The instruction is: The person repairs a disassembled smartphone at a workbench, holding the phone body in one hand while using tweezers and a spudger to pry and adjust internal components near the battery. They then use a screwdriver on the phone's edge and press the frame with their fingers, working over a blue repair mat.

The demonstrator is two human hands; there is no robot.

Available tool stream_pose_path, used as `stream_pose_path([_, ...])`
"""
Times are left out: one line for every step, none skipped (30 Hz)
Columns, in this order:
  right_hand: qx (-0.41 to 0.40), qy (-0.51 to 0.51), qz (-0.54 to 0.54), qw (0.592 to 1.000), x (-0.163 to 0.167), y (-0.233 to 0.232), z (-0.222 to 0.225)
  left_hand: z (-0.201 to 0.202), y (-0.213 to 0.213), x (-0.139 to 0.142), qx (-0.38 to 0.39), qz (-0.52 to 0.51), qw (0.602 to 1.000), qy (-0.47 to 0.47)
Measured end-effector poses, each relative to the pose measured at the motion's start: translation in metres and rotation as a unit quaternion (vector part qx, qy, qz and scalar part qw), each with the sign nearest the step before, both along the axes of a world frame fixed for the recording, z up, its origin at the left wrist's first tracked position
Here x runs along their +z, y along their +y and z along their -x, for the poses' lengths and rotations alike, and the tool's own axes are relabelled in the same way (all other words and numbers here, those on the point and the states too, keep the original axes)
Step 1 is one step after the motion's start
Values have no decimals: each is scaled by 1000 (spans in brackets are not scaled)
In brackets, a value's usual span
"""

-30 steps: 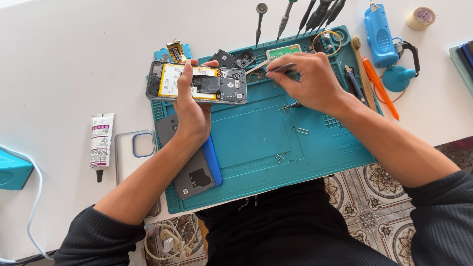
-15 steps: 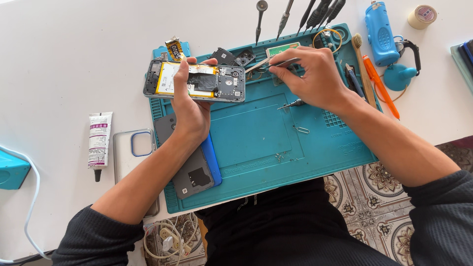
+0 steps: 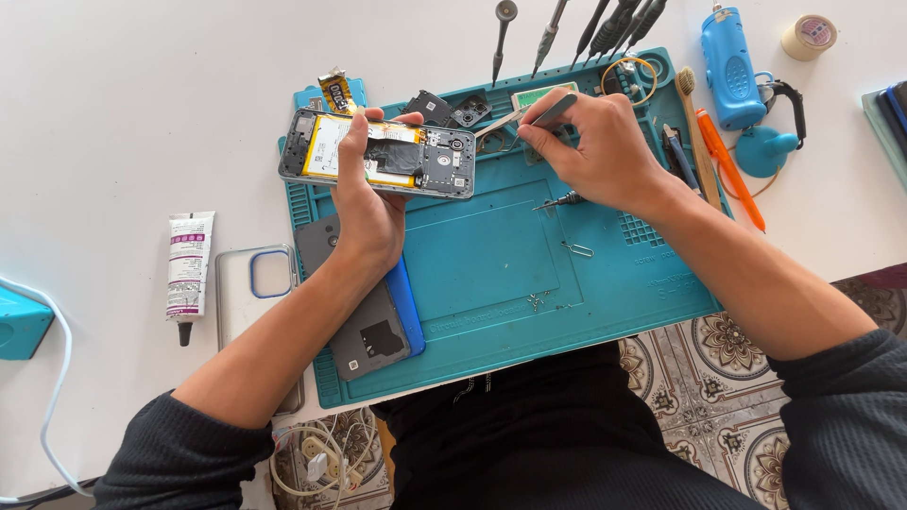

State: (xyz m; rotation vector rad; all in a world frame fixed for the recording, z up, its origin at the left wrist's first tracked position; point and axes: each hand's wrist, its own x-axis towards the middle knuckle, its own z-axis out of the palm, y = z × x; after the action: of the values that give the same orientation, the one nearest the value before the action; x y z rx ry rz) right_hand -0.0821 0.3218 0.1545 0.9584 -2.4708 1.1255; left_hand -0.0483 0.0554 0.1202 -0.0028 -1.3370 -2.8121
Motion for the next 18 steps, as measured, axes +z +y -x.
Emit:
stream_pose_path([-8,-3,-1,1000,0,0,0,0,0,0,-1,0,1000,0])
stream_pose_path([-16,-6,-1,1000,1,1,0,0,0,0,-3,0,1000,0])
stream_pose_path([-25,-9,-2,1000,2,1,0,0,0,0,-7,-3,1000,0])
stream_pose_path([-25,-4,-6,1000,3,2,1,0,0,1,-9,-7,1000,2])
stream_pose_path([-24,1,-9,1000,4,2,1,0,0,1,-9,-10,1000,2])
stream_pose_path([-23,4,-11,1000,4,2,1,-1,-1,1,-7,-4,1000,-1])
stream_pose_path([-12,7,-8,1000,3,1,1,-1,-1,2,-8,3,1000,-4])
stream_pose_path([-3,11,-5,1000,3,0,2,0,-1,2,-9,10,1000,-6])
stream_pose_path([7,15,-3,1000,3,-1,2,1,-1,2,-10,6,1000,-4])
stream_pose_path([2,7,-4,1000,3,-2,2,0,0,2,-11,3,1000,-3])
stream_pose_path([-3,-1,-6,1000,2,-3,2,1,0,2,-13,-1,1000,-2])
stream_pose_path([-7,-8,-8,1000,3,-4,3,1,0,2,-14,1,1000,0])
stream_pose_path([-12,-11,-10,1000,3,-4,4,2,0,2,-14,4,1000,2])
stream_pose_path([-18,-16,-12,1000,3,-5,4,2,0,2,-14,7,1000,2])
stream_pose_path([-23,-21,-15,999,3,-6,4,1,0,2,-15,7,1000,0])
stream_pose_path([-27,-30,-18,999,3,-6,4,1,-1,3,-15,7,1000,0])
stream_pose_path([-31,-39,-21,999,3,-7,4,1,-1,3,-15,8,1000,-1])
stream_pose_path([-34,-48,-24,998,3,-7,4,1,-1,3,-15,7,1000,-1])
